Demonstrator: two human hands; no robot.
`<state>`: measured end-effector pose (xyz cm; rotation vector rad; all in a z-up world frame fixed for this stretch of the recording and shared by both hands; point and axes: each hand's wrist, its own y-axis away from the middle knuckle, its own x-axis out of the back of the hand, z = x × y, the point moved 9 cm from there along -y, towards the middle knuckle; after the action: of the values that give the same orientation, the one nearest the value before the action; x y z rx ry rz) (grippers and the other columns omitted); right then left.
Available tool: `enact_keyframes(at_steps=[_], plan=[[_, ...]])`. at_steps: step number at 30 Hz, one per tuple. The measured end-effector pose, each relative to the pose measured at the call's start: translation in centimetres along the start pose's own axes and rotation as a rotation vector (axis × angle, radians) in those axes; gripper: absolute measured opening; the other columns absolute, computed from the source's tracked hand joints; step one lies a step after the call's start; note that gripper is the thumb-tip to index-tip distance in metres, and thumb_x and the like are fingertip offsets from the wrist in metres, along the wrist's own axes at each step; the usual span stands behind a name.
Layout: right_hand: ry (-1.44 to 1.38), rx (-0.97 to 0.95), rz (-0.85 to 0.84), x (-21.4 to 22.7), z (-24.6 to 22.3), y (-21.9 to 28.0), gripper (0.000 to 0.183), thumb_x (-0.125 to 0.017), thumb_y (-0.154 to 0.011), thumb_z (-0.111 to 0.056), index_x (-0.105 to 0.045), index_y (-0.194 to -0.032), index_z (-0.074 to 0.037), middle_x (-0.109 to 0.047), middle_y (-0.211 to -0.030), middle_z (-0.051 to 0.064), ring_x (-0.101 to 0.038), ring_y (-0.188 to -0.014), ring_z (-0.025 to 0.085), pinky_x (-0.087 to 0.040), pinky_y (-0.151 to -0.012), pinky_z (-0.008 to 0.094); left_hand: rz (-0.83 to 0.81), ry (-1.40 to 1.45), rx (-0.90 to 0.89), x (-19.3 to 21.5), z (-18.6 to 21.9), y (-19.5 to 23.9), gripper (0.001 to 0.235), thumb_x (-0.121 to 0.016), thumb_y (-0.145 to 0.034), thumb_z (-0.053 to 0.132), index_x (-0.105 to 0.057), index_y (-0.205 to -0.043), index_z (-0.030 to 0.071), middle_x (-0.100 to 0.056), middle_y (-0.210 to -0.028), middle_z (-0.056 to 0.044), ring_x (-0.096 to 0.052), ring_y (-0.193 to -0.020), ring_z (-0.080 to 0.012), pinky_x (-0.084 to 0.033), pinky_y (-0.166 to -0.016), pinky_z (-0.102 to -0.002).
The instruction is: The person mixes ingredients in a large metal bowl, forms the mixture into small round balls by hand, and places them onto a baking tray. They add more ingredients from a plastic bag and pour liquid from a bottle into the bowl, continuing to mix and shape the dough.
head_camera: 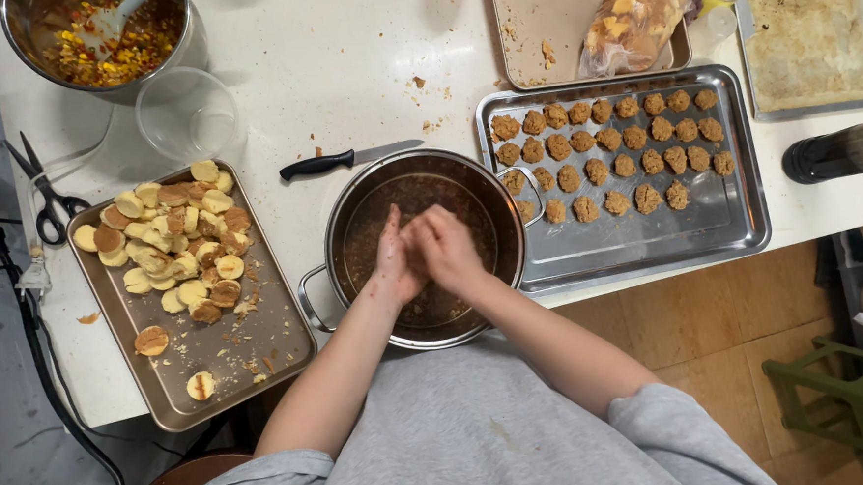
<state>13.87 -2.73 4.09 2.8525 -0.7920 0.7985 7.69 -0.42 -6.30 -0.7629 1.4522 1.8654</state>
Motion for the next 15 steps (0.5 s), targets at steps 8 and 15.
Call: enact_keyframes(at_steps=[8, 15], plan=[[0.306, 0.361, -0.206, -2.0, -5.6, 2.2, 0.052, -0.063, -0.098, -0.028, -0.054, -0.14, 0.001, -0.049, -0.147, 0.019, -0.043, -0.143, 0.038, -0.029, -0.124, 0.05, -0.287, 0.274, -0.141, -3.1, 1.9, 1.1, 0.095, -0.025, -0.097, 0.078, -0.054, -0.14, -0.002, -0.056, -0.144, -0.023, -0.052, -0.137, -0.0377, -0.038, -0.12, -0.049], [0.461, 0.4, -0.395, -3.5, -5.2, 3.0, 0.09, -0.068, -0.089, -0.046, -0.034, -0.15, 0.012, -0.024, -0.162, 0.029, -0.019, -0.153, 0.043, -0.013, -0.124, 0.055, -0.206, 0.26, -0.186, -1.7, 1.8, 0.5, 0.095, -0.027, -0.098, 0.079, -0.055, -0.134, -0.004, -0.059, -0.136, -0.025, -0.055, -0.13, -0.0401, -0.042, -0.116, -0.053]])
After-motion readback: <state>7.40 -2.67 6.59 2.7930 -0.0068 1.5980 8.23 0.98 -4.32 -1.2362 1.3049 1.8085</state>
